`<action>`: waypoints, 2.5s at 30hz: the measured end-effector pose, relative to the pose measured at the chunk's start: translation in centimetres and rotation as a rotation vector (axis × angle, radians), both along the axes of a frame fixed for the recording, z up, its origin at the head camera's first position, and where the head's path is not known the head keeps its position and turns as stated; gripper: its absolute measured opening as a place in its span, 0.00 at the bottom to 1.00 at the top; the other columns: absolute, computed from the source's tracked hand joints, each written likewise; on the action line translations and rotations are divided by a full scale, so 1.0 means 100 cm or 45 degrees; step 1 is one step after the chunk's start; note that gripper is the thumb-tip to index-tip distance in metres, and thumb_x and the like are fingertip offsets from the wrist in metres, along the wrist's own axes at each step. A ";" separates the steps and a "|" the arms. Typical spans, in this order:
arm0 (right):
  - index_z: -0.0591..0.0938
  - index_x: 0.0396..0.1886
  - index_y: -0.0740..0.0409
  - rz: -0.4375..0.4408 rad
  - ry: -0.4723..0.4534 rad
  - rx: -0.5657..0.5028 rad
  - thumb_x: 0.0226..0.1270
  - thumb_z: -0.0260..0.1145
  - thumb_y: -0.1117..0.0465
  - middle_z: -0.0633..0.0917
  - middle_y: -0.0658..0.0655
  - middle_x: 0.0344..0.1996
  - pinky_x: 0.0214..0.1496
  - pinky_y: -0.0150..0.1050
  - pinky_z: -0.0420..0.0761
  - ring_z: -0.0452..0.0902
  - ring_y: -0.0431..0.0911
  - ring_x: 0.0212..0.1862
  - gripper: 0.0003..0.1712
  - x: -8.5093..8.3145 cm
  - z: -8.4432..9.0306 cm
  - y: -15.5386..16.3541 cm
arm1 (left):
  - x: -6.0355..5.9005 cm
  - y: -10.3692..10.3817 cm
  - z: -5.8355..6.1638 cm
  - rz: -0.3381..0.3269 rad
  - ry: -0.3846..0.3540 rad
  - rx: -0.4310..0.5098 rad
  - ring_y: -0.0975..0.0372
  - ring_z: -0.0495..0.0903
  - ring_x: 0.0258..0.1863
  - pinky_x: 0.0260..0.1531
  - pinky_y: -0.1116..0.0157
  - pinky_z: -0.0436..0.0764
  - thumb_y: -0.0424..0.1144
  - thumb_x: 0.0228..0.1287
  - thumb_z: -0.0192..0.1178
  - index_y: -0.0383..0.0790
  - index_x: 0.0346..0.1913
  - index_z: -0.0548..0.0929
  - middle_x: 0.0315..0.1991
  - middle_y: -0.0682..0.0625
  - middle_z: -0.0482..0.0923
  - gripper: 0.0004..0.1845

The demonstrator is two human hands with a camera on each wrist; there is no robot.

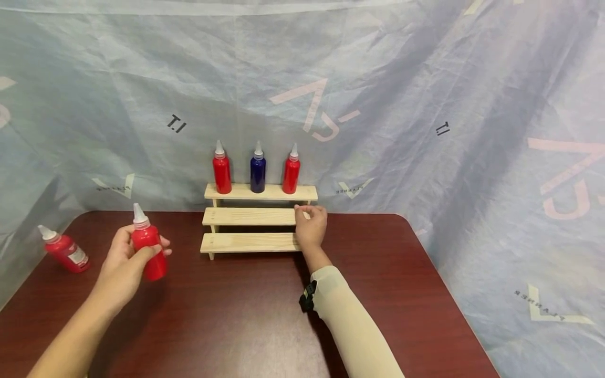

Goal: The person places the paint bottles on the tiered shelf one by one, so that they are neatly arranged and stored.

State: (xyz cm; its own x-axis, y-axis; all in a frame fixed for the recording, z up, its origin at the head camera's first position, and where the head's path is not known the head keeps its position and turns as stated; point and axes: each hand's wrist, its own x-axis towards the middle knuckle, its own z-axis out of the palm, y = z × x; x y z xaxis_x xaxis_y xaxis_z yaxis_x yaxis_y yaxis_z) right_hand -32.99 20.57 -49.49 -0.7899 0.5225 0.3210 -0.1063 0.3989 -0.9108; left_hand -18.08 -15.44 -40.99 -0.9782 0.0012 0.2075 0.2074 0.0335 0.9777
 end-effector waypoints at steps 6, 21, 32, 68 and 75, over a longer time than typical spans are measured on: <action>0.91 0.33 0.62 0.002 0.010 0.001 0.67 0.76 0.57 0.80 0.63 0.47 0.65 0.51 0.79 0.78 0.57 0.54 0.11 0.002 -0.002 -0.001 | -0.003 0.014 0.005 -0.016 0.079 -0.159 0.76 0.88 0.43 0.44 0.80 0.84 0.27 0.76 0.59 0.53 0.61 0.68 0.47 0.70 0.85 0.22; 0.92 0.33 0.62 -0.014 0.017 0.037 0.67 0.76 0.58 0.82 0.64 0.47 0.66 0.51 0.78 0.78 0.57 0.55 0.10 -0.001 0.001 -0.001 | -0.012 0.032 0.016 0.067 0.119 -0.356 0.83 0.82 0.48 0.50 0.86 0.79 0.32 0.68 0.71 0.35 0.68 0.75 0.47 0.77 0.81 0.28; 0.92 0.33 0.61 -0.029 0.000 0.044 0.67 0.76 0.57 0.82 0.63 0.48 0.67 0.49 0.78 0.78 0.56 0.56 0.11 -0.003 -0.003 -0.001 | -0.020 0.038 0.013 0.089 0.159 -0.397 0.84 0.79 0.51 0.53 0.87 0.76 0.34 0.67 0.73 0.36 0.69 0.78 0.47 0.77 0.80 0.28; 0.90 0.34 0.62 0.015 0.022 -0.001 0.59 0.81 0.54 0.79 0.62 0.48 0.63 0.52 0.80 0.78 0.57 0.53 0.15 0.000 0.000 -0.001 | -0.059 0.068 0.002 -0.034 -0.015 -0.359 0.46 0.75 0.74 0.71 0.59 0.73 0.38 0.75 0.66 0.33 0.79 0.66 0.73 0.35 0.75 0.35; 0.90 0.35 0.61 0.020 -0.002 -0.025 0.60 0.81 0.54 0.78 0.61 0.49 0.64 0.51 0.80 0.79 0.57 0.53 0.14 0.002 0.000 -0.003 | -0.063 0.074 0.000 -0.049 -0.030 -0.345 0.45 0.74 0.75 0.72 0.54 0.71 0.36 0.76 0.64 0.32 0.80 0.63 0.74 0.34 0.73 0.36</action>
